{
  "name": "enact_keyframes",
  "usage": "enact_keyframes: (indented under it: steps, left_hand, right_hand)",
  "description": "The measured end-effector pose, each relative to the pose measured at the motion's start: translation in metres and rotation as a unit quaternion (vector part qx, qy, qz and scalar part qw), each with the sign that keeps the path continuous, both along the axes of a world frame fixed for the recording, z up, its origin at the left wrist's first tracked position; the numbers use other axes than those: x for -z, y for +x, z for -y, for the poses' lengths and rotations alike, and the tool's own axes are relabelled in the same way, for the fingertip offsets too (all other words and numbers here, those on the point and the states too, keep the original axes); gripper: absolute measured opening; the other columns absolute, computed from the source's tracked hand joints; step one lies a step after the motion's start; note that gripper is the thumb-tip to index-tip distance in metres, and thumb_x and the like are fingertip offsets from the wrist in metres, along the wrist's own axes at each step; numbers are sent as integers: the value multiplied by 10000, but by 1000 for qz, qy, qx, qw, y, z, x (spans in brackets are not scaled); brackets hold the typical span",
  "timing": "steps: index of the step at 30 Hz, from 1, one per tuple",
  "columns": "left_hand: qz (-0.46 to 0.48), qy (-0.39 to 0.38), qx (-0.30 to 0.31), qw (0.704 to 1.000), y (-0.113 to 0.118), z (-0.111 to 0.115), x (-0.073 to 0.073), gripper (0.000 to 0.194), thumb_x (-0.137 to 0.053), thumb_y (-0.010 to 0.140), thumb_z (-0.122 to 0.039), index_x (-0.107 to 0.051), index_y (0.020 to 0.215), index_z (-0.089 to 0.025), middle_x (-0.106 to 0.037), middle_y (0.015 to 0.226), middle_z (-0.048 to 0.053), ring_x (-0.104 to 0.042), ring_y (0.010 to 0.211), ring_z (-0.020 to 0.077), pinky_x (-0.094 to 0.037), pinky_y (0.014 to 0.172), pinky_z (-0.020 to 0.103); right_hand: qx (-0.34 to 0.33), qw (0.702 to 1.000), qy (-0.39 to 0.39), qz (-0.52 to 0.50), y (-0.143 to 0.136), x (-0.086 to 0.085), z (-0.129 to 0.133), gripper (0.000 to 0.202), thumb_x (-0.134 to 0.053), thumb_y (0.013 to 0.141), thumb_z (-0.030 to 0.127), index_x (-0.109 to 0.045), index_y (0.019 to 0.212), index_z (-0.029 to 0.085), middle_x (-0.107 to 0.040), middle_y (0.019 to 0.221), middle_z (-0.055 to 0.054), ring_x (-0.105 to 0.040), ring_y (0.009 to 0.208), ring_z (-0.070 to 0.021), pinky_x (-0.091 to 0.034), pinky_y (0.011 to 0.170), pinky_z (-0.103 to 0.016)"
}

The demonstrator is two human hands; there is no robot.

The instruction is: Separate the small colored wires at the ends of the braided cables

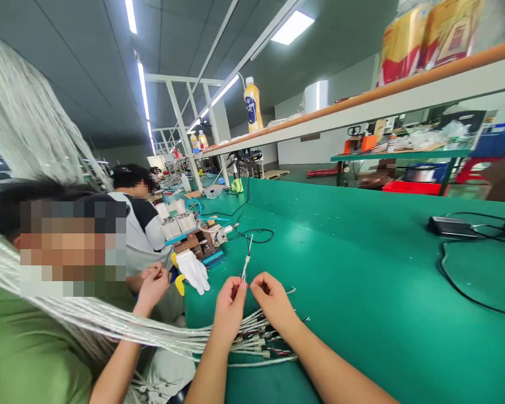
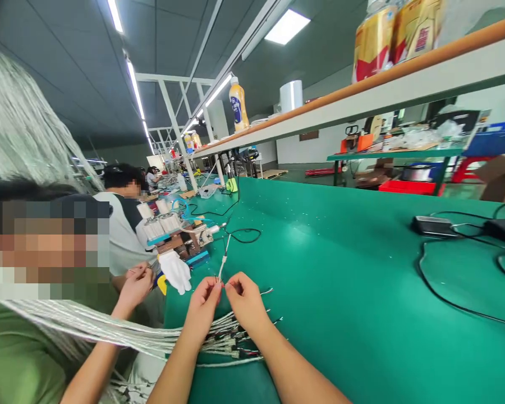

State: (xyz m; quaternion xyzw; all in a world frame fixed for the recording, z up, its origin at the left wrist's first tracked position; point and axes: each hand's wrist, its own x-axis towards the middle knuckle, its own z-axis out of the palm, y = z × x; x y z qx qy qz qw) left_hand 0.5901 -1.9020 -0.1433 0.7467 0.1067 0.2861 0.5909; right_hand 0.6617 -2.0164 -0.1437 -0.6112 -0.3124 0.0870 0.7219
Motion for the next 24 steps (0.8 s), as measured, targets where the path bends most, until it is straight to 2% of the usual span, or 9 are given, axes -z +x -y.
enact_keyframes:
  steps: [3,9,16,24]
  left_hand:
    - [0,5,7,1000,-1,-2,-1,403,-567,862,-570,-550,878,-168,-427,701,-32,-364,647,108,-302,605,231]
    - [-5,19,28,999,-4,4,-9,418,-595,830,-577,-558,822,-160,-431,691,-31,-365,639,107,-305,600,235]
    - [-17,17,-2,1000,-2,5,-12,417,-606,803,-577,-572,836,-162,-480,717,-19,-404,654,118,-331,619,248]
    - [-13,40,12,999,-3,4,-10,387,-580,845,-553,-582,847,-167,-491,726,-19,-402,665,116,-326,616,243]
  right_hand:
    - [-10,1000,8,-24,-1,-2,0,226,-578,809,400,-543,765,181,-433,660,33,-376,629,-131,-298,592,-266]
    - [-24,999,41,-25,-4,-7,3,238,-613,819,406,-619,840,169,-575,792,-4,-453,694,-139,-346,650,-269]
    - [-19,999,20,-26,0,-4,3,265,-586,830,427,-594,792,164,-500,690,15,-394,631,-130,-310,589,-267]
    - [-21,1000,6,-17,2,1,2,197,-541,812,366,-560,747,181,-480,657,23,-401,620,-134,-319,584,-271]
